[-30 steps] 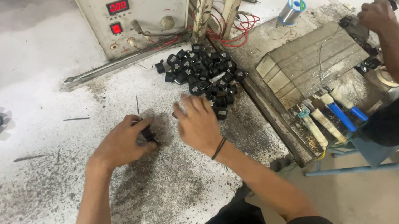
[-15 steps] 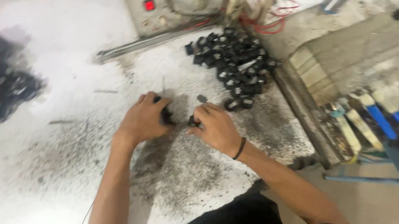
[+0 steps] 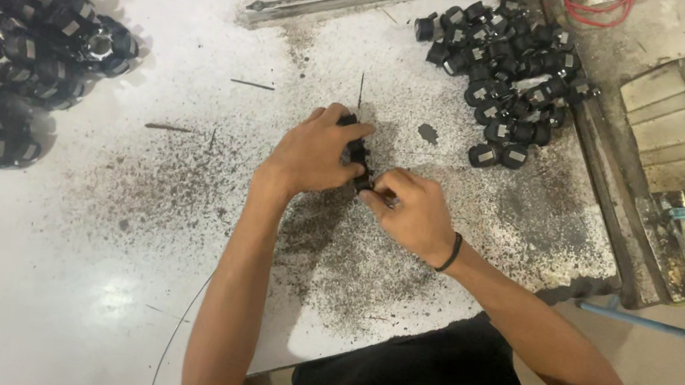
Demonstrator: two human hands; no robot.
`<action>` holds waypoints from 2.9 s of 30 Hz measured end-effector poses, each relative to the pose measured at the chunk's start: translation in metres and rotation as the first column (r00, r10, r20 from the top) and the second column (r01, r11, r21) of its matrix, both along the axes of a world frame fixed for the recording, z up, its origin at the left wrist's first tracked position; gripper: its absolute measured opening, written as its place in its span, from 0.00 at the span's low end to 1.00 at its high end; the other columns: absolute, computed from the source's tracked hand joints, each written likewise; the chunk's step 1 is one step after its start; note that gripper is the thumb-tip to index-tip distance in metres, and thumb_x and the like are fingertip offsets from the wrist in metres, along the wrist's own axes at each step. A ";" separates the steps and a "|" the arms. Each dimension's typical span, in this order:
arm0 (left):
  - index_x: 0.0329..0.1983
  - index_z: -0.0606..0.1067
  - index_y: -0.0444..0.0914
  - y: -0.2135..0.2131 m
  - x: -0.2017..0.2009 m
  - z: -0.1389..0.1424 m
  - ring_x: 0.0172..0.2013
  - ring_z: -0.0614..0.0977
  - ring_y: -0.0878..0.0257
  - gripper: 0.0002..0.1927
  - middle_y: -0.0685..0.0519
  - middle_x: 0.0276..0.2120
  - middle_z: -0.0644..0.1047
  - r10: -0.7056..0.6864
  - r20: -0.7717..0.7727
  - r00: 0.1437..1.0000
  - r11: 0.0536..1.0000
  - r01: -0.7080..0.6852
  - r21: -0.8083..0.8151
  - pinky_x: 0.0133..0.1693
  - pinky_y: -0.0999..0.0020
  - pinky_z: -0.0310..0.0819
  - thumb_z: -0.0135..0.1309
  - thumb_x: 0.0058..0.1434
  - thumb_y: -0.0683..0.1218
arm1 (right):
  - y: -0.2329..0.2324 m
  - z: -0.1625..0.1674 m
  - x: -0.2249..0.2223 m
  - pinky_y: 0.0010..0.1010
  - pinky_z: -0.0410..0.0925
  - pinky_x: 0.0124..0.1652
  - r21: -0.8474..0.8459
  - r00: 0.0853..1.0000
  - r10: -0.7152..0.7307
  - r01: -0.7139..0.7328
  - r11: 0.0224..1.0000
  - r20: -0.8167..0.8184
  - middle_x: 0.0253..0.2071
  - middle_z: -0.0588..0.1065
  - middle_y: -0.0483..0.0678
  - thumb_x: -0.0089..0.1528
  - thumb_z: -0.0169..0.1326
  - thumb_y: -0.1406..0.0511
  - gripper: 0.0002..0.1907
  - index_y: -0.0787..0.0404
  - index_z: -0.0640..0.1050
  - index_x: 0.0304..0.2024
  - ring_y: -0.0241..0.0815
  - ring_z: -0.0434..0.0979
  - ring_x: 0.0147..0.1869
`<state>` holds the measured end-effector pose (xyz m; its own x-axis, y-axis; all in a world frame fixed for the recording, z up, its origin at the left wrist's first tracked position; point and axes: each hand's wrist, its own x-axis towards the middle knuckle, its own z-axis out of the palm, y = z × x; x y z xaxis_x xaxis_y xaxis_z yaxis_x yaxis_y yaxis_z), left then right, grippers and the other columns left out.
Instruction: The person places small black plastic components into a clear plastic tray, then arranges them into rows on the table. They use a soldering iron to apply solder to the components in the rows, working methodically across the grid.
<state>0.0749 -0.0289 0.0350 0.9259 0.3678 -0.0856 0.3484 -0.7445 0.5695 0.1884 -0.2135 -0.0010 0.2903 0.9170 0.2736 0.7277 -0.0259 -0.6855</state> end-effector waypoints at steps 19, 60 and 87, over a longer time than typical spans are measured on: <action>0.69 0.66 0.48 -0.014 0.007 0.024 0.65 0.66 0.41 0.52 0.40 0.64 0.62 0.014 -0.175 0.984 1.000 -0.017 -0.018 0.59 0.49 0.68 0.75 0.39 0.57 | -0.040 0.015 0.039 0.36 0.72 0.27 -0.182 0.848 0.139 -0.051 0.982 0.512 0.32 0.77 0.54 0.53 0.64 0.66 0.15 0.66 0.79 0.41 0.49 0.79 0.28; 0.37 0.81 0.39 -0.101 -0.043 -0.025 0.45 0.78 0.54 0.08 0.55 0.41 0.81 0.110 0.475 0.873 0.951 -0.232 0.206 0.48 0.57 0.70 0.62 0.53 0.39 | -0.053 0.032 -0.008 0.39 0.66 0.47 0.041 0.907 0.141 -0.170 0.985 0.396 0.26 0.76 0.46 0.57 0.63 0.63 0.09 0.62 0.83 0.25 0.44 0.74 0.34; 0.37 0.79 0.39 -0.118 -0.052 -0.009 0.44 0.78 0.55 0.10 0.54 0.41 0.79 -0.019 0.474 0.880 0.951 -0.131 0.281 0.45 0.57 0.70 0.62 0.51 0.39 | 0.002 -0.002 0.127 0.38 0.68 0.45 0.107 0.588 -0.199 0.188 0.976 0.784 0.35 0.73 0.49 0.57 0.58 0.72 0.01 0.63 0.79 0.32 0.47 0.75 0.41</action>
<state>0.0229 -0.1465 0.0256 0.8058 0.3590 0.4709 0.1448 -0.8906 0.4311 0.3151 -0.2115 -0.0029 0.1284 0.8607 0.4926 0.9623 -0.2282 0.1480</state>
